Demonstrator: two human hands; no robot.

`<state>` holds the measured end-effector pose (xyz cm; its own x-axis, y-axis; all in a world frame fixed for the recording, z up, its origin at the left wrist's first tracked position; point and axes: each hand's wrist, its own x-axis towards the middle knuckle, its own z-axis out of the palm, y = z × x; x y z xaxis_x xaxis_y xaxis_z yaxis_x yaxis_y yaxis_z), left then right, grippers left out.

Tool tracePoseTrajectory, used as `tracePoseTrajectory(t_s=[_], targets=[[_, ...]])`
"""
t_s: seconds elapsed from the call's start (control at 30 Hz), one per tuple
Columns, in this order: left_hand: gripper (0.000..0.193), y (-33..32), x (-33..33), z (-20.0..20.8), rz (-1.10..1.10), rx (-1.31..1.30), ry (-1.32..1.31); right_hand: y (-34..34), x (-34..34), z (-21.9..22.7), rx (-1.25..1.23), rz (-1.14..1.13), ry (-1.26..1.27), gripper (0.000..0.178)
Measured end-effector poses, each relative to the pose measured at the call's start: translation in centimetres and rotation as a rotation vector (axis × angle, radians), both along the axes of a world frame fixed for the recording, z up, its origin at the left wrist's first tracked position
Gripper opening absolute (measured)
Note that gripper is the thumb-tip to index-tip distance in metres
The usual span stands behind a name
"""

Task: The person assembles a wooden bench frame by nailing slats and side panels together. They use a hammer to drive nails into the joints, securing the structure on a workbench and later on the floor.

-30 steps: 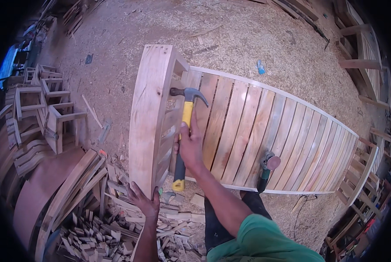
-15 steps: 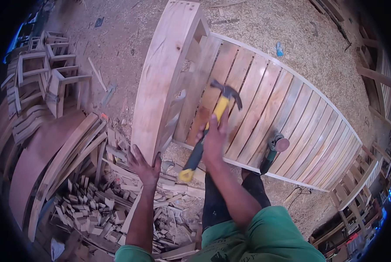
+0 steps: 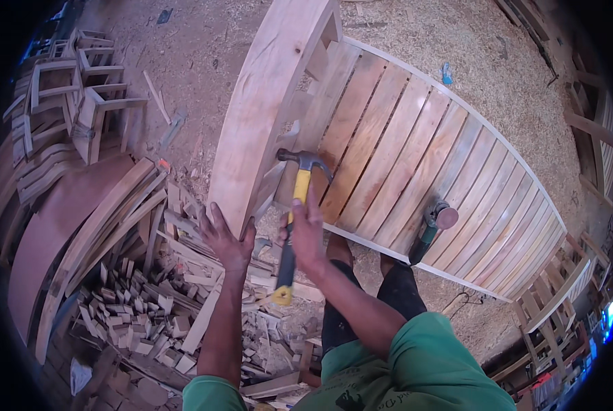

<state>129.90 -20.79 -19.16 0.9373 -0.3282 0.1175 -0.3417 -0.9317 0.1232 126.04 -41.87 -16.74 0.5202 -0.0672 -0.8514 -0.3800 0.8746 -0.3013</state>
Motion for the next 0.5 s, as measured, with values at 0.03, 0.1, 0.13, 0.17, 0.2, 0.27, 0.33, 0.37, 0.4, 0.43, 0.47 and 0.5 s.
tracePoseTrajectory(t_s=[0.03,0.1,0.13,0.17,0.2,0.27,0.33,0.37,0.4,0.43,0.47,0.5], targets=[[0.107,0.0,0.0,0.1,0.001,-0.002,0.001,-0.3,-0.7,-0.5,0.009,-0.054,0.001,0.061],[0.108,-0.1,0.4,0.0,-0.003,0.0,-0.016,0.0,-1.6,-1.5,0.026,-0.161,0.005,0.061],[0.108,0.0,0.4,-0.1,-0.008,0.001,-0.021,0.3,-1.6,-1.5,0.028,-0.204,0.041,0.06],[0.108,0.1,0.2,-0.2,-0.008,0.003,-0.022,0.7,-1.8,-1.7,0.031,-0.234,0.083,0.059],[0.108,0.3,0.0,-0.2,-0.006,0.005,-0.022,1.1,-2.1,-2.1,0.033,-0.263,0.125,0.059],[0.108,0.3,-0.1,-0.1,-0.001,0.01,-0.021,2.4,-2.3,-4.0,0.041,-0.319,0.21,0.057],[0.108,0.3,0.0,0.0,0.006,0.016,-0.012,4.6,-2.0,-6.8,0.052,-0.373,0.303,0.055],[0.108,0.1,0.2,0.2,-0.002,0.014,-0.015,6.0,-2.0,-8.8,0.099,-0.281,0.277,0.055],[0.108,-0.1,0.7,0.3,-0.02,0.01,-0.017,7.3,-1.9,-11.0,0.146,-0.2,0.25,0.054],[0.108,0.1,0.5,0.1,-0.017,0.005,-0.012,7.7,-1.5,-11.1,0.187,-0.099,0.231,0.054],[0.108,0.3,0.3,0.0,-0.017,0.002,-0.012,7.9,-1.6,-11.1,0.214,-0.103,0.198,0.045],[0.108,0.5,0.3,-0.2,-0.018,0.0,-0.011,7.9,-1.9,-11.0,0.2,-0.137,0.206,0.042]])
